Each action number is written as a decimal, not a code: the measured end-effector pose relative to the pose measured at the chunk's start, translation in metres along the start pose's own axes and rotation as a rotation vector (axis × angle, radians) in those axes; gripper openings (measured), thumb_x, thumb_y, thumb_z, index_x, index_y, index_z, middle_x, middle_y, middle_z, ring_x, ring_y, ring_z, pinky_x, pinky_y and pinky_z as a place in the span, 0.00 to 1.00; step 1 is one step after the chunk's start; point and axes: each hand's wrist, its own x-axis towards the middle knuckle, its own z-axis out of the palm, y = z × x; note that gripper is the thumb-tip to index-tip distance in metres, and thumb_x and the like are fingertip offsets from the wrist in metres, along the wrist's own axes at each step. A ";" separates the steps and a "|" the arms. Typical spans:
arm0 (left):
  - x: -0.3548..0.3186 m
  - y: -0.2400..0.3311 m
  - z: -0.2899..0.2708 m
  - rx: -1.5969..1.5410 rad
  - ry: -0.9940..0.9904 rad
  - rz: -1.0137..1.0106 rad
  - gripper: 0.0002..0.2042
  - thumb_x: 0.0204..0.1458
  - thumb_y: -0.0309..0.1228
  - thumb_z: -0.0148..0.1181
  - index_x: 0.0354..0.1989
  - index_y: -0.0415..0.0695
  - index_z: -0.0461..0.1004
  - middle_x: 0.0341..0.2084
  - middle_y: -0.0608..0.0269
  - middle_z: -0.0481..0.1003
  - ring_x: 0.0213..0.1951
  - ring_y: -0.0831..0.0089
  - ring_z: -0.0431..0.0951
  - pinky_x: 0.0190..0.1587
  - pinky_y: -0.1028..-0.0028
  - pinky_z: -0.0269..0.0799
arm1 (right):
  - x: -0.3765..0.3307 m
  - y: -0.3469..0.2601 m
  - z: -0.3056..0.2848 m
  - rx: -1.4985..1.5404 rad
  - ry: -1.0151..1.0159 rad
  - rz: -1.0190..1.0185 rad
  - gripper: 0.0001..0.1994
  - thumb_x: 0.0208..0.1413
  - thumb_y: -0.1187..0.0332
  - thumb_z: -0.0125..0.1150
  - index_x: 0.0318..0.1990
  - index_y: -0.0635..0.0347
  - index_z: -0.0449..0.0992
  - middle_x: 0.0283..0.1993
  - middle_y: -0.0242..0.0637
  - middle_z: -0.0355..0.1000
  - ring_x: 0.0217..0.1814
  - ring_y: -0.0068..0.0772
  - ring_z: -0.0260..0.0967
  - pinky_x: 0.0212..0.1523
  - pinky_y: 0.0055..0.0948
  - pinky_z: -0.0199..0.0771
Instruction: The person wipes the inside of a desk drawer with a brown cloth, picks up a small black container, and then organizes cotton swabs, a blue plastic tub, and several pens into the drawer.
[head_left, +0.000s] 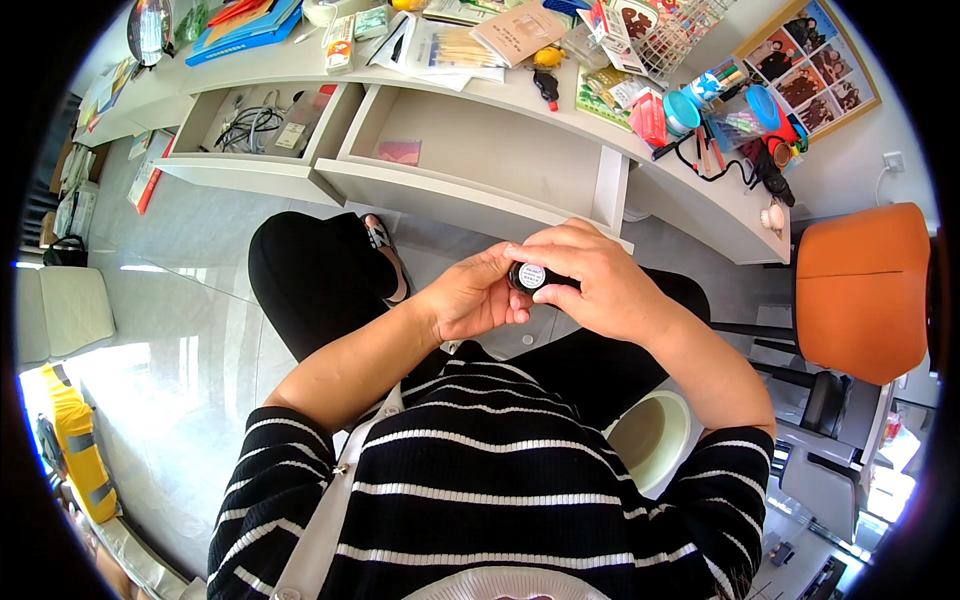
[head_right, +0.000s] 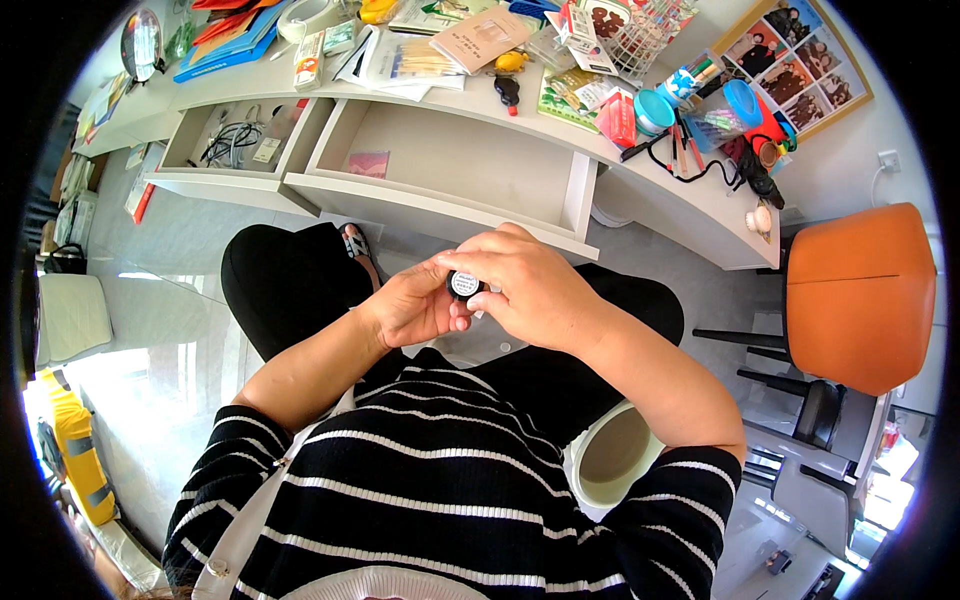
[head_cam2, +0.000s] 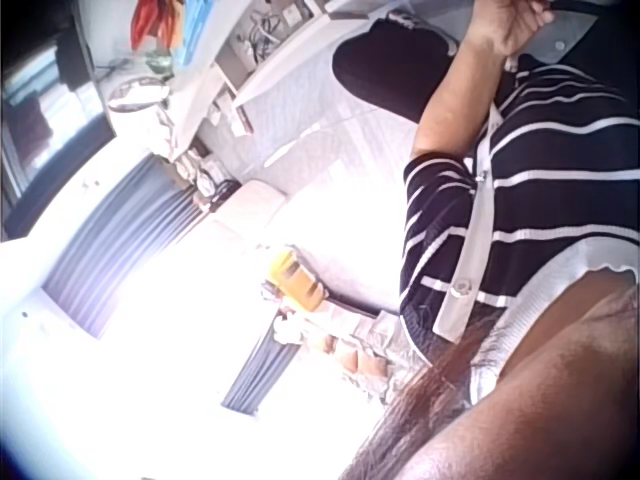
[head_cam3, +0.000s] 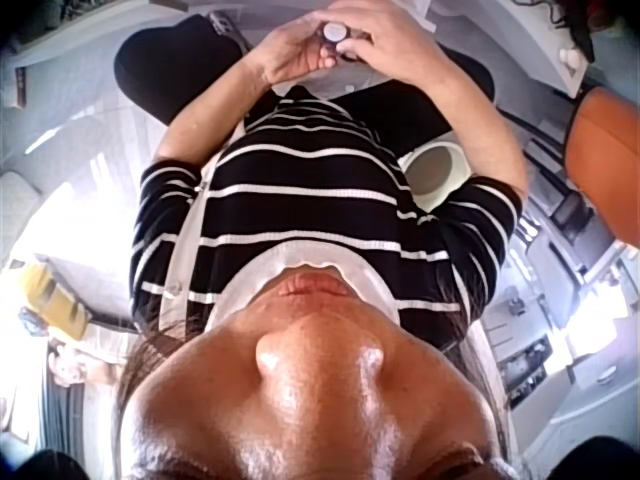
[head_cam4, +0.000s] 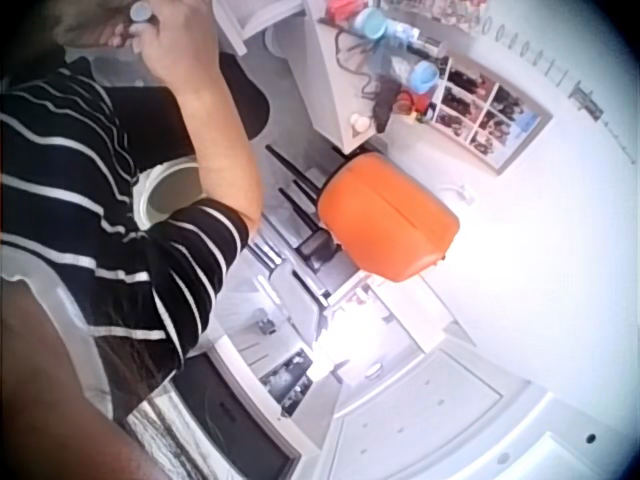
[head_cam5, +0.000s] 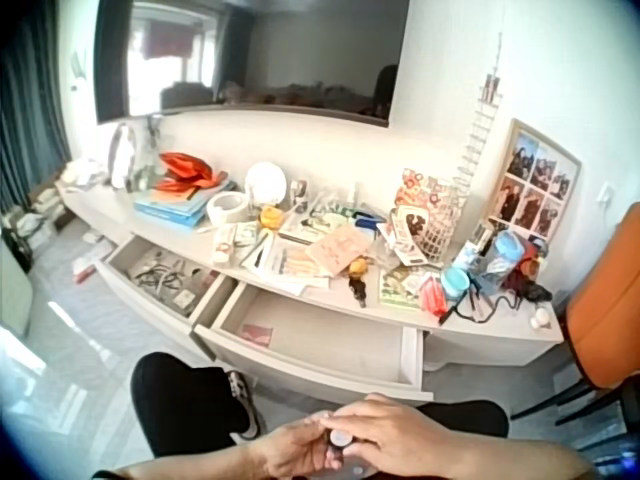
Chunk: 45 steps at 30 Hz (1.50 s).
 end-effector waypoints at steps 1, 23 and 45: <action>0.000 0.000 0.001 -0.007 0.005 0.005 0.13 0.63 0.42 0.46 0.47 0.46 0.65 0.37 0.63 0.70 0.32 0.73 0.72 0.36 0.70 0.75 | 0.000 0.000 0.000 0.000 0.003 0.000 0.26 0.40 0.78 0.65 0.52 0.56 0.75 0.45 0.38 0.72 0.49 0.41 0.66 0.51 0.35 0.67; 0.003 0.007 0.003 0.059 0.140 0.037 0.16 0.64 0.39 0.45 0.52 0.42 0.67 0.40 0.58 0.74 0.36 0.72 0.76 0.44 0.70 0.75 | -0.011 0.004 0.005 -0.040 0.176 0.080 0.21 0.43 0.72 0.69 0.49 0.59 0.75 0.43 0.38 0.70 0.47 0.38 0.69 0.48 0.31 0.71; -0.003 0.004 -0.009 0.086 -0.027 0.019 0.20 0.55 0.34 0.60 0.54 0.42 0.68 0.44 0.61 0.74 0.45 0.69 0.74 0.47 0.68 0.72 | -0.016 0.005 0.005 -0.099 0.236 0.002 0.19 0.43 0.68 0.69 0.45 0.60 0.77 0.40 0.38 0.69 0.44 0.41 0.67 0.43 0.35 0.70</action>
